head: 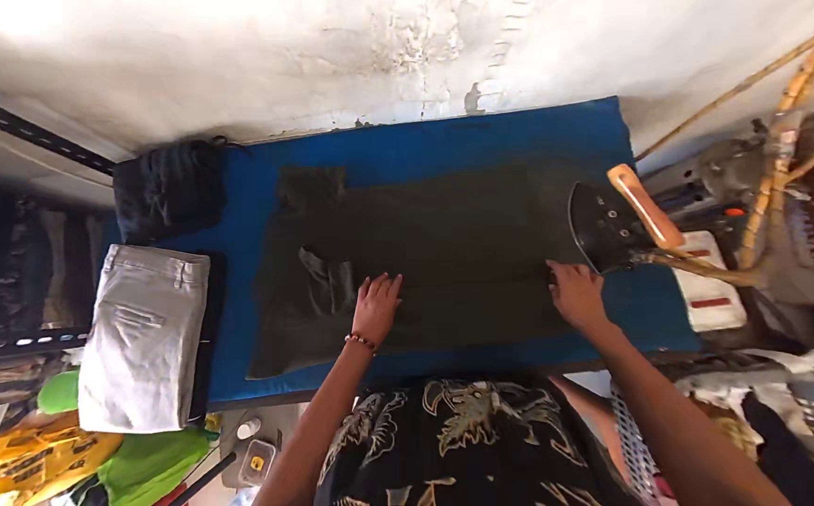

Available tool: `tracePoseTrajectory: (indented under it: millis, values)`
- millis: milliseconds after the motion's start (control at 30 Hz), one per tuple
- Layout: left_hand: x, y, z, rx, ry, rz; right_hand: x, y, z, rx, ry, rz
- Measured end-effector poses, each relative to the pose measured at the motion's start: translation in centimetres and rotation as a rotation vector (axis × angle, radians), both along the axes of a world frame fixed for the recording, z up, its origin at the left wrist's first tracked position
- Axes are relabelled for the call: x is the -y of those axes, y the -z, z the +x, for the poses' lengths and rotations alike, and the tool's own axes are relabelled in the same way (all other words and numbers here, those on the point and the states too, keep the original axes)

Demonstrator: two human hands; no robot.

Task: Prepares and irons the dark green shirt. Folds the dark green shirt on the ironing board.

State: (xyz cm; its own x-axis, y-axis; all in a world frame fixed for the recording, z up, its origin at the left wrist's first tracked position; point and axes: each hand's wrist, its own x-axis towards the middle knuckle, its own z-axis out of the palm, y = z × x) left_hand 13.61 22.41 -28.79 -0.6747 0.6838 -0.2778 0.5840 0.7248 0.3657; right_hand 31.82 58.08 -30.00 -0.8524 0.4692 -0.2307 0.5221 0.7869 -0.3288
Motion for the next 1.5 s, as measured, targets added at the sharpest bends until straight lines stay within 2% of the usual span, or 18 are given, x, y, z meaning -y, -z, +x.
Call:
tracePoseTrajectory:
  millis: [100,200,233,300,367,500,600,667,767,867,967,1033,1100,1167,1267,1333,1400,1500]
  values:
    - [-2.1,0.3,-1.8,-0.011,-0.075,-0.179,-2.1,-0.4,-1.0,0.007,0.023,0.041]
    - [-2.5,1.4,0.1,-0.158,-0.177,-0.053,-0.6,0.9,-0.7,-0.105,0.103,0.091]
    - [-3.0,2.1,1.3,-0.207,-0.161,0.060,1.1,1.5,-0.7,-0.184,0.069,0.117]
    - [-4.4,3.8,4.0,-0.184,-0.015,0.219,5.1,3.3,-0.5,-0.322,-0.146,0.139]
    - [-5.0,6.1,6.0,-0.185,0.189,0.272,7.1,5.3,0.5,-0.313,-0.310,0.117]
    - [-5.0,7.0,6.0,-0.224,0.214,0.214,3.1,6.5,3.3,-0.121,-0.090,0.087]
    - [-5.1,6.8,6.4,-0.238,0.209,0.172,0.5,3.3,2.8,-0.074,-0.101,0.060]
    - [-5.4,6.2,7.5,-0.187,0.179,0.159,-3.3,-0.9,1.6,-0.130,-0.061,0.182]
    - [-5.3,6.6,10.7,-0.188,0.118,0.196,-10.7,-6.9,-1.6,-0.117,0.195,0.189]
    - [-5.2,7.5,12.9,-0.223,0.121,0.279,-15.0,-6.1,-4.4,0.013,0.455,0.070]
    - [-3.7,6.8,12.4,-0.196,0.247,0.374,-15.7,-6.3,-5.6,0.013,0.618,-0.274]
    - [-1.1,5.1,10.0,-0.243,0.185,0.388,-13.0,-8.1,-6.7,0.061,0.630,-0.414]
    - [3.2,2.8,6.4,-0.218,-0.070,0.333,-8.7,-9.2,-6.5,0.136,0.542,-0.444]
    - [8.8,1.9,1.8,-0.178,-0.339,0.188,-2.2,-10.2,-6.4,0.229,0.385,-0.485]
    - [17.4,4.5,-2.8,-0.186,-0.511,0.012,10.9,-10.2,-8.3,0.416,0.099,-0.378]
    - [19.4,6.1,-3.3,-0.265,-0.515,0.011,18.2,-9.3,-10.0,0.499,-0.049,-0.286]
    - [19.6,6.5,-3.0,-0.290,-0.503,0.036,21.3,-9.3,-11.2,0.510,-0.121,-0.264]
    - [19.5,6.2,-2.9,-0.289,-0.495,0.068,19.4,-9.9,-10.9,0.471,-0.062,-0.292]
